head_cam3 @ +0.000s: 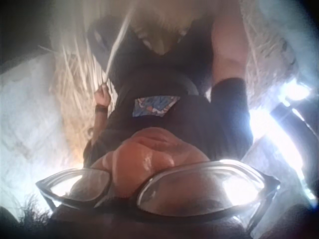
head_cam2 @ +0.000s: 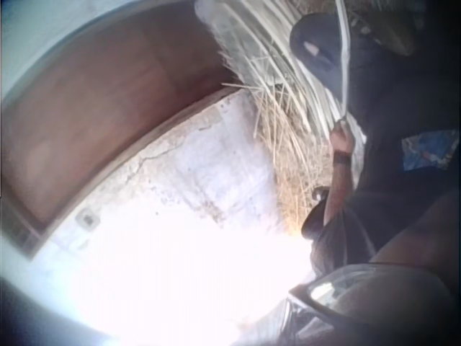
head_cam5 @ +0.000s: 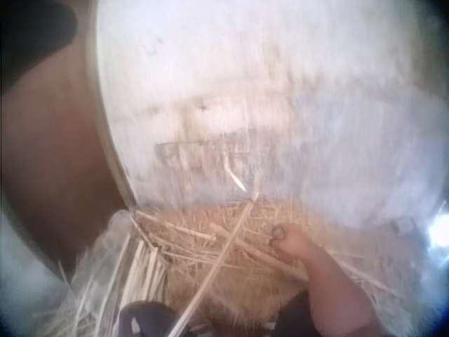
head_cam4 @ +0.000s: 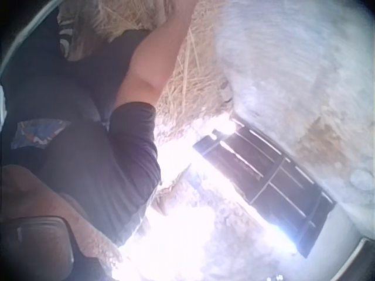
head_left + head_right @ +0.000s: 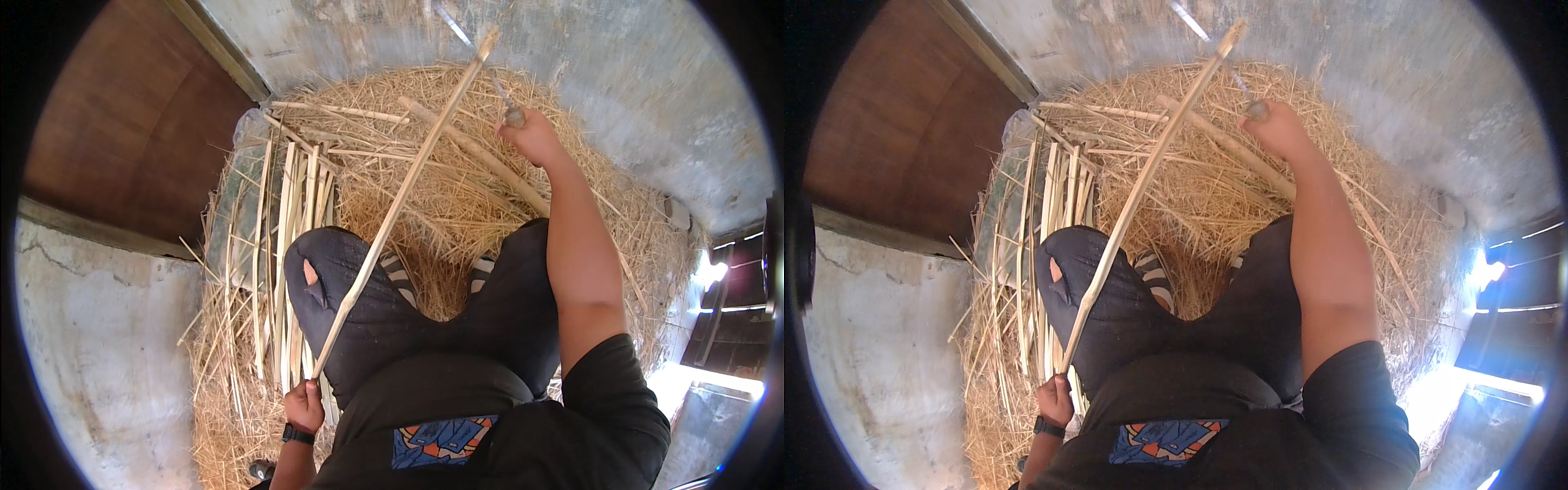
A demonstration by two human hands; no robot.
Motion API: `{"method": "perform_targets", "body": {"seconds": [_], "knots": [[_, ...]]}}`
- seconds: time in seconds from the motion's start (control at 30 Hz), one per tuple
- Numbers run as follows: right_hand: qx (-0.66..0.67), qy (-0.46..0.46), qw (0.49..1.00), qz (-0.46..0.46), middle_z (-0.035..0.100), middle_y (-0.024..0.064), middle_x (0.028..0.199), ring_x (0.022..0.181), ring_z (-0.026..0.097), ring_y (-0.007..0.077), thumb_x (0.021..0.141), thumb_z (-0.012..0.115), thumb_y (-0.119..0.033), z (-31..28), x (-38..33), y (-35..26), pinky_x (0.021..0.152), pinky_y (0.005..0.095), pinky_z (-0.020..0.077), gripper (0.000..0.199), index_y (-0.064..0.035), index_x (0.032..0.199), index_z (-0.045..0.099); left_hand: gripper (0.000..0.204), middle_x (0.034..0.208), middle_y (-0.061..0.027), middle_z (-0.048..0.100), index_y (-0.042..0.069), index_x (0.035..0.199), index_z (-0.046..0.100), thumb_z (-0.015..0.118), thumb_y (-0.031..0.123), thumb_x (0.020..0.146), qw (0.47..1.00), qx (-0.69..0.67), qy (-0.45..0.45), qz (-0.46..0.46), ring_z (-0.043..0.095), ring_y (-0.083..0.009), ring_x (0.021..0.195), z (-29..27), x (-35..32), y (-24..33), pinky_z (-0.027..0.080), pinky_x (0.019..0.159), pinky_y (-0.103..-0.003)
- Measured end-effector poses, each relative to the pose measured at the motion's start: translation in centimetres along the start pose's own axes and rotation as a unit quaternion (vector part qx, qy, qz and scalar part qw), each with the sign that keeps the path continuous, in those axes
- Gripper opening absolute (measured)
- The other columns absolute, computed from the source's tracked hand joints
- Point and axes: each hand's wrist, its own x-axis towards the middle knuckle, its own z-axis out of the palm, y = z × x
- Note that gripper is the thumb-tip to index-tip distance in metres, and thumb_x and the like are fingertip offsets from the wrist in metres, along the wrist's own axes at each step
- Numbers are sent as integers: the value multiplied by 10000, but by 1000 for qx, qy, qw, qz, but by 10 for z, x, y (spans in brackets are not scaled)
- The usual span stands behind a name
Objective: The person sits on a straw-covered floor and uses a large knife to split long bamboo stalks into thin strips. They hold the stalk with one hand and repeatedly strike it with the knife to separate the fibers, then place the resulting strips into a pile.
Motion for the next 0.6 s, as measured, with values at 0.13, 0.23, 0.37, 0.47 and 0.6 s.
{"method": "perform_targets", "body": {"seconds": [0.13, 0.23, 0.37, 0.47, 0.6], "knots": [[-100, -89, 976, -172, 712, 134, 958, 860, 684, 276, 829, 716, -310, 19, -28, -34, 761, 398, 533, 361, -82, 1106, 669, 521, 542, -71, 502, -2, 694, 549, 444, 387, 1023, 996, -91, -23, -6, 484, -157, 515, 3, 1, -7, 388, 514, -336], [-209, -120, 935, -261, 706, 129, 894, 834, 679, 288, 824, 711, -292, 19, -42, -60, 755, 404, 535, 331, -90, 1083, 673, 529, 564, -16, 474, 6, 677, 521, 434, 386, 1034, 987, -133, -71, -52, 439, -101, 563, -5, 3, -5, 374, 532, -301], [-42, -56, 989, -132, 683, 141, 832, 800, 667, 301, 815, 702, -260, 13, -15, -14, 736, 415, 533, 285, -82, 1034, 669, 539, 593, 0, 476, 15, 672, 513, 417, 394, 1043, 980, -172, -87, -49, 432, -94, 583, -13, 3, 6, 362, 551, -285], [-75, 46, 996, -13, 678, 125, 827, 804, 666, 287, 810, 692, -229, 0, -3, -9, 729, 421, 533, 249, -86, 1014, 669, 544, 599, 3, 480, 22, 663, 505, 415, 400, 1044, 984, -133, -93, -69, 426, -90, 585, -15, 5, 8, 359, 557, -280], [-127, -15, 977, -173, 682, 116, 844, 824, 668, 276, 815, 685, -206, 20, -22, -35, 744, 424, 539, 240, -105, 1032, 675, 550, 587, 9, 464, 31, 647, 490, 418, 407, 1042, 973, -189, -103, -87, 408, -84, 569, -11, 7, 3, 338, 543, -274]]}}
